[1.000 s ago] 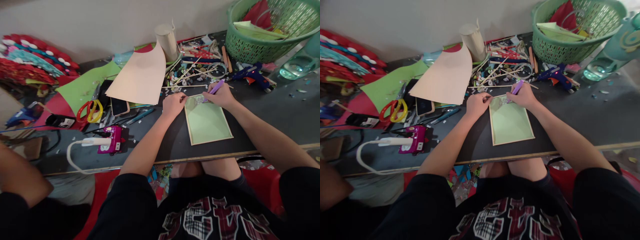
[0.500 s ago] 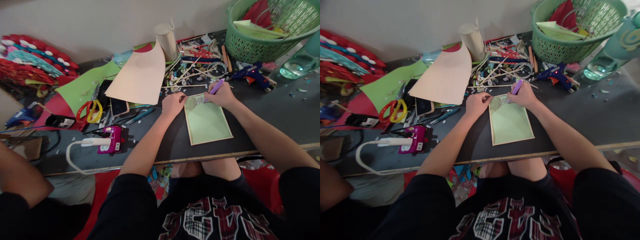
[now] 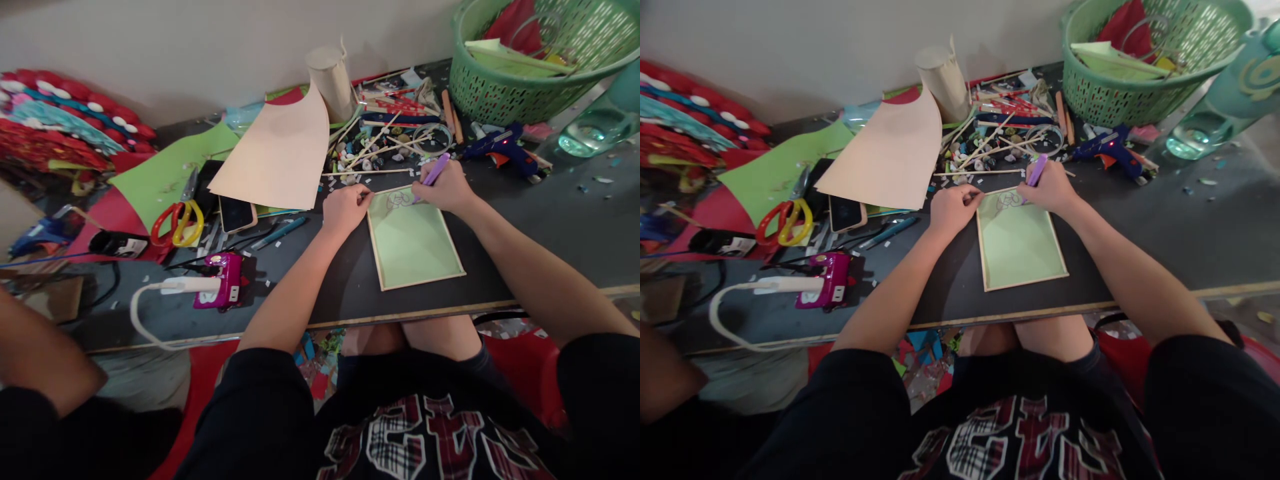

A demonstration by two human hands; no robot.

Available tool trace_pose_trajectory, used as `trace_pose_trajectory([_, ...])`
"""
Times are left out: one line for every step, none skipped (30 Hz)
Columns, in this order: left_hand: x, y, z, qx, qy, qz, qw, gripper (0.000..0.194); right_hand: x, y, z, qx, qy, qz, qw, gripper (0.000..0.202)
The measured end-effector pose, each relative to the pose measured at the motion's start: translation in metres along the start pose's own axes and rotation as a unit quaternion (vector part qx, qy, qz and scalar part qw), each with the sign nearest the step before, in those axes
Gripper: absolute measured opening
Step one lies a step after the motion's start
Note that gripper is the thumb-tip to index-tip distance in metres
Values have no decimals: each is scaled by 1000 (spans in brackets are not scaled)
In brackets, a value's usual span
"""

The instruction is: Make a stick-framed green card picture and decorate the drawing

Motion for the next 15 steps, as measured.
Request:
trace_pose_trajectory([0,0,0,1,1,0,1000,20,0,0,0,-1,2,4,1000,27])
trace_pose_trajectory([0,0,0,2,1,0,1000,20,1,-1,0,0,3,8,1000,27])
trace_pose_trajectory([0,0,0,2,2,0,1000,20,1,-1,0,1,2,12,1000,26])
trace_pose_trajectory([0,0,0,1,1,0,1000,20,2,-1,0,1,0,15,1000,26])
trace_pose_trajectory([0,-1,0,1,0,0,1000,20,3,-1,1,2,-2,15,1000,26])
trace_pose_trajectory([0,-1,0,0,0,0,1000,20,4,-1,1,4,-3,14,1000,26])
trace_pose_trajectory([0,-1,0,0,0,-1,1000,20,5,-1,1,5,-2,12,1000,27])
trace_pose_trajectory([0,-1,0,0,0,-2,1000,20,6,-1,1,6,-1,9,1000,27])
trace_pose_trajectory([0,-1,0,1,-1,-2,1000,19,7,-1,2,5,1,7,1000,28])
trace_pose_trajectory([0,-1,0,1,-1,-2,1000,19,7,-1,2,4,2,6,1000,29])
trace_pose_trajectory([0,-1,0,1,-2,-1,1000,19,8,-1,2,2,2,6,1000,28])
trace_pose_trajectory([0,-1,0,0,-2,-1,1000,19,8,0,2,0,-1,7,1000,27])
trace_pose_trajectory([0,0,0,0,-2,-1,1000,19,8,-1,2,-1,-4,8,1000,26])
trace_pose_trajectory([0,0,0,0,-1,-2,1000,20,8,-1,3,-1,-9,8,1000,24])
trace_pose_trajectory([0,0,0,1,1,-3,1000,20,8,-1,3,-1,-14,6,1000,23])
Point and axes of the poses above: each hand's wrist, its own z-axis towards the middle knuckle, its own y-axis out of the palm, x = y × z, the point moved 5 cm from there along z, towards the middle knuckle, and after that the axes turned 12 degrees about -x, right-handed, at the moved point
